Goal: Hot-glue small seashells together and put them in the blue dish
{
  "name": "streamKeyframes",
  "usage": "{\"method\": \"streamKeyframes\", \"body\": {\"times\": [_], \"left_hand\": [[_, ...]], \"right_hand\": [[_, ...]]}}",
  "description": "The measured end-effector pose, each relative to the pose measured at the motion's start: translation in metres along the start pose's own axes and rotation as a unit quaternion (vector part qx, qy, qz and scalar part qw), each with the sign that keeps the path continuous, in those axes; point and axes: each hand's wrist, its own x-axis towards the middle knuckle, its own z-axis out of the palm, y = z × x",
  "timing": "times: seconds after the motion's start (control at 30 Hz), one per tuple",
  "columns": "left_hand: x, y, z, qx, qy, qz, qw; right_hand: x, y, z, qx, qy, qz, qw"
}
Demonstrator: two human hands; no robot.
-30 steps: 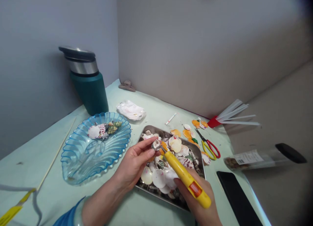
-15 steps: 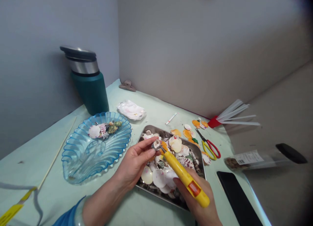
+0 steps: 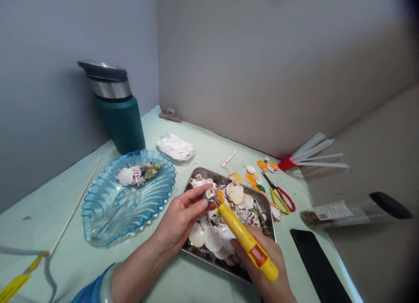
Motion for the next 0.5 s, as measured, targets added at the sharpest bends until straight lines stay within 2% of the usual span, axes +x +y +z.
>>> {"method": "streamKeyframes", "body": {"times": [0.33, 0.5], "left_hand": [[0.0007, 0.0000, -0.0002, 0.004, -0.009, 0.006, 1.000], [-0.0003, 0.0009, 0.0002, -0.001, -0.009, 0.005, 1.000]], "right_hand": [[0.0025, -0.0016, 0.0002, 0.016, -0.004, -0.025, 1.000], [0.0008, -0.0012, 0.0000, 0.020, -0.020, -0.006, 1.000]]}}
